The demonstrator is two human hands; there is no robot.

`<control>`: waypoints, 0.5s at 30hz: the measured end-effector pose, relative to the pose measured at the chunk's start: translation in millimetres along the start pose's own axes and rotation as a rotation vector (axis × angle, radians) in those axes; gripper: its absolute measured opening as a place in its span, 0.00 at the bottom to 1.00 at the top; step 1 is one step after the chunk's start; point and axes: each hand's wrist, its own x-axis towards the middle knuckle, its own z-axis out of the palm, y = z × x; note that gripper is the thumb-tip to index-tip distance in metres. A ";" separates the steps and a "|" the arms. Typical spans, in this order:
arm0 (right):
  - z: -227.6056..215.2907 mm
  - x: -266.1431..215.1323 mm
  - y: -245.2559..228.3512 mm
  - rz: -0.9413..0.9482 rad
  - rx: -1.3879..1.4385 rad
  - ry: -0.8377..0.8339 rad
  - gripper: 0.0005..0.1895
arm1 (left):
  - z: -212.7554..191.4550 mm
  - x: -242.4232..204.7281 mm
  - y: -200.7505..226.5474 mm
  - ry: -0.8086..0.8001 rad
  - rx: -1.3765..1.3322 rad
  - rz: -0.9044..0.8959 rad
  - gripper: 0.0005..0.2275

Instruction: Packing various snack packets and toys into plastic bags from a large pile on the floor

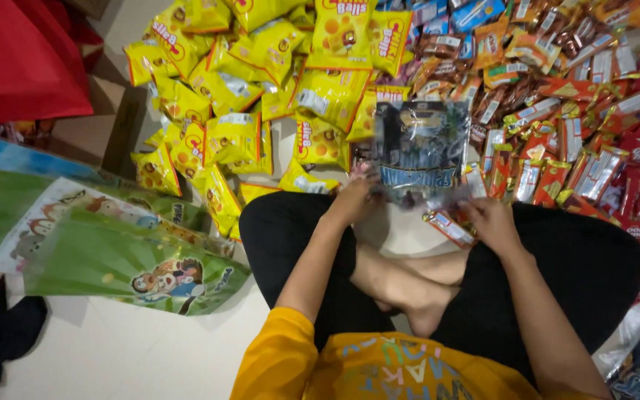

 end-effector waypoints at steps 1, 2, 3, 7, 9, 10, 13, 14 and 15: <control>8.1 6.5 10.0 0.060 0.075 0.008 0.10 | -12.1 -0.4 8.1 0.028 -0.013 -0.029 0.15; 15.7 12.8 19.5 0.121 0.149 0.015 0.16 | -24.6 -1.0 16.7 0.055 -0.025 -0.059 0.16; 22.1 16.0 30.4 0.117 0.150 0.017 0.16 | -26.4 -2.4 16.0 0.058 -0.023 -0.057 0.16; 54.6 22.1 87.7 0.170 0.263 0.058 0.10 | -36.0 -7.5 27.5 0.209 -0.441 -0.202 0.24; 61.1 23.6 98.9 0.215 0.308 0.093 0.09 | -33.5 -7.7 24.0 0.259 -0.586 -0.219 0.26; 58.0 24.4 91.9 0.263 0.355 0.077 0.12 | -28.2 -7.0 14.3 0.265 -0.540 -0.250 0.22; 56.6 23.9 73.9 0.327 0.434 0.041 0.14 | -25.4 -9.7 14.4 0.313 -0.455 -0.303 0.18; 57.2 24.6 68.2 0.348 0.467 0.028 0.15 | -28.1 -9.4 19.1 0.347 -0.415 -0.322 0.19; 60.4 25.9 63.1 0.347 0.469 0.030 0.15 | -26.4 -9.5 13.7 0.347 -0.413 -0.320 0.19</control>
